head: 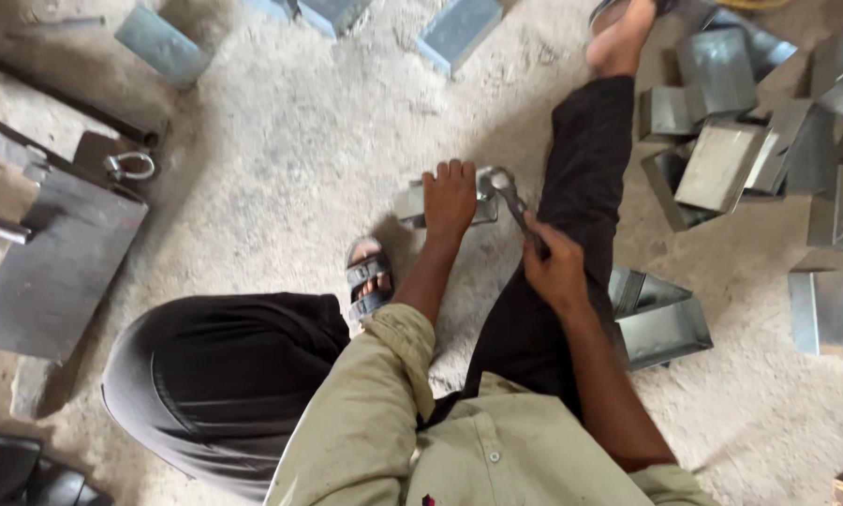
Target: The person sits on the floor and uses a hammer to strike rectangular metal pieces placed on a metal anvil. They repeatedly pick up metal pieces, position them on the anvil, and strike them with the hammer to shape or flatten them.
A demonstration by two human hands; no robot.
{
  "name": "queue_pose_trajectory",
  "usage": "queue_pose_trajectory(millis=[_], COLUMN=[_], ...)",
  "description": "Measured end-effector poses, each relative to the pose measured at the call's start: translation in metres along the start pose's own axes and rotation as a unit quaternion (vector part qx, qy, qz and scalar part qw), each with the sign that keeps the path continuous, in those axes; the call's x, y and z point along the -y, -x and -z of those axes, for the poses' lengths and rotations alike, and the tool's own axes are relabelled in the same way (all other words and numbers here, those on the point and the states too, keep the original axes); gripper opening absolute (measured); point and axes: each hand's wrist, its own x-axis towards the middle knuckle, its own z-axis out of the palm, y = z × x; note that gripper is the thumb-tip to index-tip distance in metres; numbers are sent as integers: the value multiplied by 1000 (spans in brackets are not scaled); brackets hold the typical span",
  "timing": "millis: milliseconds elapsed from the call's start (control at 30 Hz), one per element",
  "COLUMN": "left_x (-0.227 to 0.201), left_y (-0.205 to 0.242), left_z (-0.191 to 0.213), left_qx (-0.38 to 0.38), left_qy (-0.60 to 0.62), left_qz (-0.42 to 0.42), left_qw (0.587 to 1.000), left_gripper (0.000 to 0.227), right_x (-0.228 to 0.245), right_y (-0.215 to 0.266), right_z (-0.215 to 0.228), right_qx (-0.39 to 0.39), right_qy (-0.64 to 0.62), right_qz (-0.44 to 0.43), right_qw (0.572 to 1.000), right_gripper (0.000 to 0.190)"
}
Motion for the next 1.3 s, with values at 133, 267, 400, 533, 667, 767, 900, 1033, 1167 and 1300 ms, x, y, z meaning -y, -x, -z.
queue_pose_trajectory(millis=[133, 267, 400, 533, 667, 767, 900, 1033, 1167, 1300], left_x=[1, 4, 3, 4, 3, 3, 0, -1, -2, -2], left_y=[0, 5, 4, 2, 2, -3, -3, -2, -6, -6], left_z=[0, -2, 0, 5, 4, 7, 13, 20, 26, 24], left_qx=[25, 51, 41, 75, 84, 81, 78, 105, 131, 138], left_qy=[-4, -16, -21, -28, -26, -18, -19, -2, 3, 13], left_qz=[2, -5, -15, -12, -12, -4, -6, -2, 12, 22], left_qw=[1000, 999, 999, 997, 996, 997, 997, 994, 991, 990], left_gripper=[16, 17, 18, 17, 19, 19, 24, 27, 32, 32], right_x=[-19, -45, -75, -105, -119, -114, -106, -104, -103, -102], right_y=[21, 30, 32, 29, 27, 19, 20, 17, 16, 21], right_z=[-18, -26, -27, -42, -57, -56, -51, -47, -48, -47], right_qx=[-65, -94, -61, -38, -31, -11, 8, 28, 17, 18], right_qy=[-102, -147, -291, -285, -288, -294, -279, -235, -280, -289], right_qz=[-69, -143, -342, -374, -374, -386, -403, -427, -417, -406], right_qw=[990, 974, 891, 882, 881, 875, 872, 873, 865, 867], right_gripper=[47, 48, 50, 55, 55, 57, 58, 59, 60, 61])
